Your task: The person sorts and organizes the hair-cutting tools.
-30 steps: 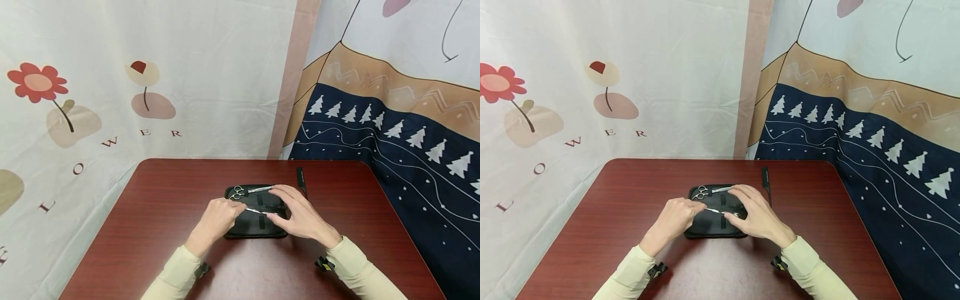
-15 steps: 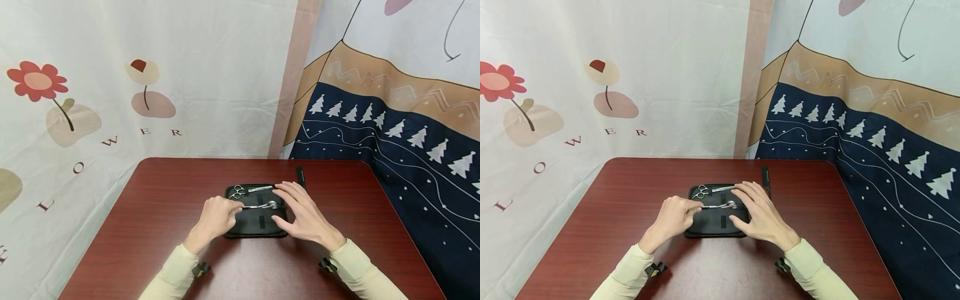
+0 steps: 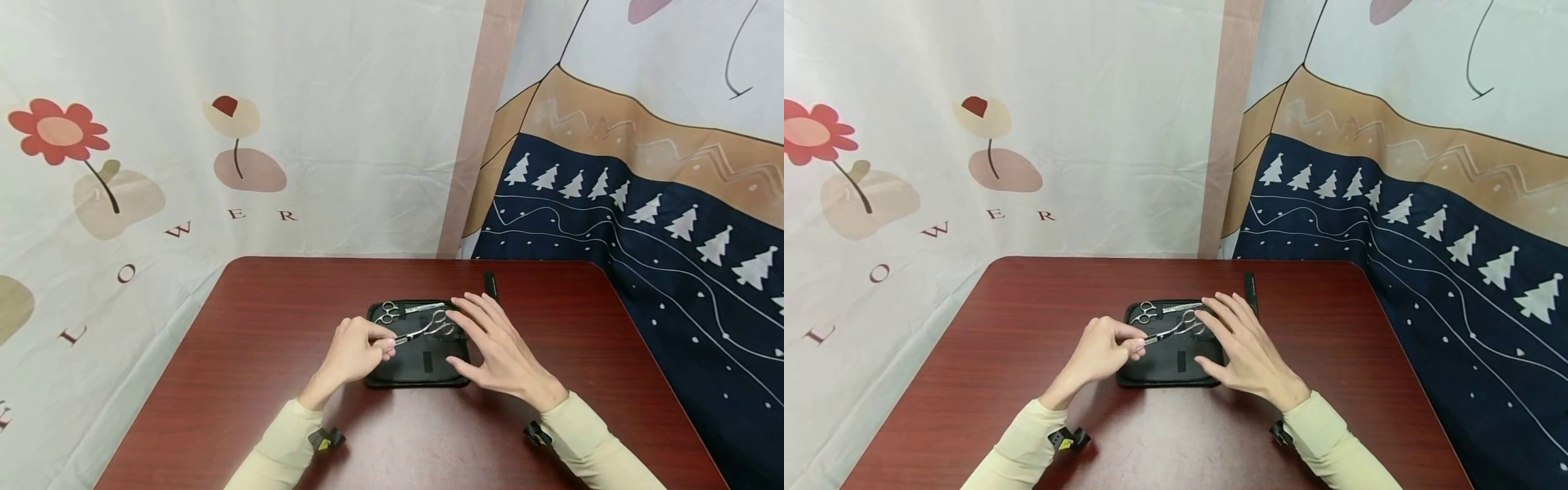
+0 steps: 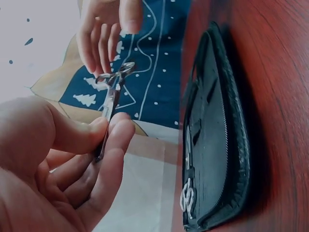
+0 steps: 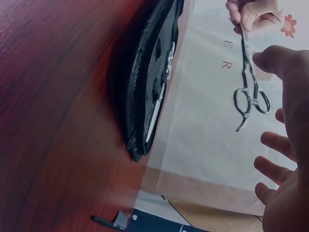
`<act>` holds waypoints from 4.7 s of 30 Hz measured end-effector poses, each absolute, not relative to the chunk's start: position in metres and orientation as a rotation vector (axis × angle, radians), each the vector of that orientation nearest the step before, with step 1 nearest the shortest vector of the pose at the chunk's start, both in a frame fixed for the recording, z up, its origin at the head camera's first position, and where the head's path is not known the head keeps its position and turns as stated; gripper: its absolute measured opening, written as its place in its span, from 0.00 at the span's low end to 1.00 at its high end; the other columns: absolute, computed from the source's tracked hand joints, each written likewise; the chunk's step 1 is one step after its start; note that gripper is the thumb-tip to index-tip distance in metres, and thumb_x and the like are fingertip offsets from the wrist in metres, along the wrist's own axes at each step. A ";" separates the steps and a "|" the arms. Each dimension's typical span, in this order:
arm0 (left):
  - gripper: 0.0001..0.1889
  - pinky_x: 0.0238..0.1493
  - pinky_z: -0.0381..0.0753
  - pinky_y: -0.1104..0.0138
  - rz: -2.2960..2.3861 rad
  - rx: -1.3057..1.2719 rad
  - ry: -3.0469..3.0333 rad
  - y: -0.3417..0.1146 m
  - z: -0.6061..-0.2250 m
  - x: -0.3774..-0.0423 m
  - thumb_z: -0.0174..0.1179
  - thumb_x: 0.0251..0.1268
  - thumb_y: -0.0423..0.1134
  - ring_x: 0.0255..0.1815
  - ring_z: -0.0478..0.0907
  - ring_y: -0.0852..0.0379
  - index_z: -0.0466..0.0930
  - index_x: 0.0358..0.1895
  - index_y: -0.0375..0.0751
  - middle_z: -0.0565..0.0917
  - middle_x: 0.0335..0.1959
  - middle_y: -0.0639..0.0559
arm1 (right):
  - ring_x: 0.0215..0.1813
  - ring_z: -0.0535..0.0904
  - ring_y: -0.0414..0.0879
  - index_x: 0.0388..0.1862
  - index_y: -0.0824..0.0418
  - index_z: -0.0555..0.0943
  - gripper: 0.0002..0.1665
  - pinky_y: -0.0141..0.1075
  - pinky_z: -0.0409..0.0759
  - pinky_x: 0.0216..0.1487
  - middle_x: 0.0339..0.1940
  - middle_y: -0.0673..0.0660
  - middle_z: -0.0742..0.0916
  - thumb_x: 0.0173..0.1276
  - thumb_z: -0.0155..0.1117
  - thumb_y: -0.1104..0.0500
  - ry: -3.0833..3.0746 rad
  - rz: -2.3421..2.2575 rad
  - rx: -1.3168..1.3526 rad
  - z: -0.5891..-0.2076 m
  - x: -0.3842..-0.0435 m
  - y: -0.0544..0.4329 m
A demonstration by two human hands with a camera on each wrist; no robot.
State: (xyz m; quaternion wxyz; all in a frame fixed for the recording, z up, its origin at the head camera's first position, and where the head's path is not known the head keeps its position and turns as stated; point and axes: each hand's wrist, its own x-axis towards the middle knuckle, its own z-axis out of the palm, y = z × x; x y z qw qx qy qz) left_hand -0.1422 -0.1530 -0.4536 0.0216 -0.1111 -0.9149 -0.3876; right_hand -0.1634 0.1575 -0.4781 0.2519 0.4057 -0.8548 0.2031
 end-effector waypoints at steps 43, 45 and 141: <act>0.07 0.31 0.92 0.67 -1.820 -0.318 -2.942 -0.155 -0.449 -0.139 0.70 0.74 0.30 0.26 0.92 0.59 0.98 0.43 0.36 0.95 0.27 0.47 | 0.69 0.86 0.55 0.63 0.59 0.89 0.21 0.49 0.87 0.71 0.69 0.60 0.89 0.72 0.80 0.61 -2.173 0.427 1.342 -0.485 -0.160 0.143; 0.07 0.31 0.92 0.67 -1.815 -0.320 -2.943 -0.155 -0.449 -0.139 0.70 0.74 0.30 0.26 0.93 0.59 0.98 0.43 0.37 0.95 0.27 0.47 | 0.68 0.86 0.55 0.62 0.59 0.89 0.20 0.49 0.87 0.71 0.68 0.60 0.89 0.73 0.79 0.62 -2.168 0.429 1.338 -0.486 -0.160 0.143; 0.47 0.85 0.72 0.34 -0.767 -0.543 -2.986 -0.211 -0.512 -0.120 0.82 0.61 0.57 0.87 0.71 0.28 0.77 0.80 0.39 0.80 0.80 0.37 | 0.59 0.89 0.57 0.56 0.62 0.92 0.23 0.54 0.89 0.55 0.58 0.61 0.93 0.61 0.85 0.67 -2.242 0.479 1.068 -0.506 -0.182 0.194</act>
